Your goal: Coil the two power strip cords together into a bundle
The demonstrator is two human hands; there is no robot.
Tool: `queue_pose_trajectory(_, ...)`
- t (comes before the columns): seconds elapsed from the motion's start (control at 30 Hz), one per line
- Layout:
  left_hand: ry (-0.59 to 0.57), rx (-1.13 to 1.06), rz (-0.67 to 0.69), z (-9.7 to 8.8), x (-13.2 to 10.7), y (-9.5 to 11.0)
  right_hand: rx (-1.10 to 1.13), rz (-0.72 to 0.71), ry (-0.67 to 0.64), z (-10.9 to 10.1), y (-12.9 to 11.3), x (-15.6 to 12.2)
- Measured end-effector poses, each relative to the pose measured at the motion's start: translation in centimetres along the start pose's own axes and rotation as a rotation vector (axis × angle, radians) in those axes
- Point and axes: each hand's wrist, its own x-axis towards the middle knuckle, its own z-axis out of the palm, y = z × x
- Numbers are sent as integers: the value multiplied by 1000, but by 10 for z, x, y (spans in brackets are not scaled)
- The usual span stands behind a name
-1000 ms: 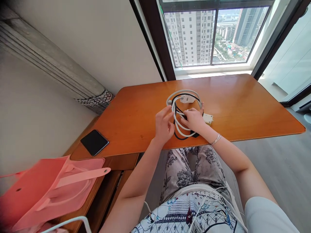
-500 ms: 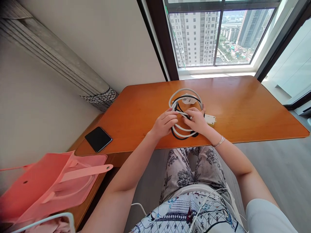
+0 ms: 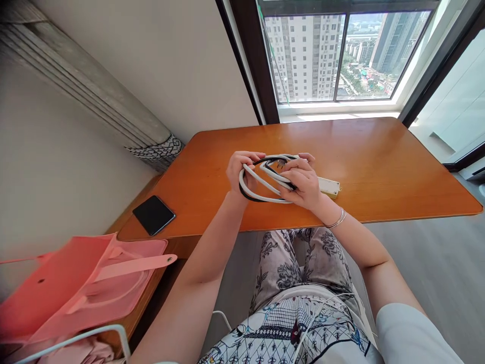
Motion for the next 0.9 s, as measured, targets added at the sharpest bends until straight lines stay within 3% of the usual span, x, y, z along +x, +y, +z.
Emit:
queue_pose_trajectory(0.23, 12, -121, -283, 9, 3, -7, 138, 144, 253, 1, 2, 41)
queue_pose_trajectory(0.3, 20, -192, -372, 17, 5, -3, 173, 184, 223, 4, 3, 55)
queue_pose_trajectory(0.43, 47, -363, -486, 31, 18, 5, 311, 118, -17, 13, 7, 75)
queue_pose_trajectory(0.53, 38, -367, -509, 37, 29, 7, 338, 180, -27, 17, 12, 84)
queue_pose_trajectory(0.73, -16, -340, -467, 41, 32, -3, 336, 305, 253, 15, 25, 115)
queue_pose_trajectory(0.9, -145, -207, -392, 30, 26, -12, 338, 342, 407, 2, 37, 140)
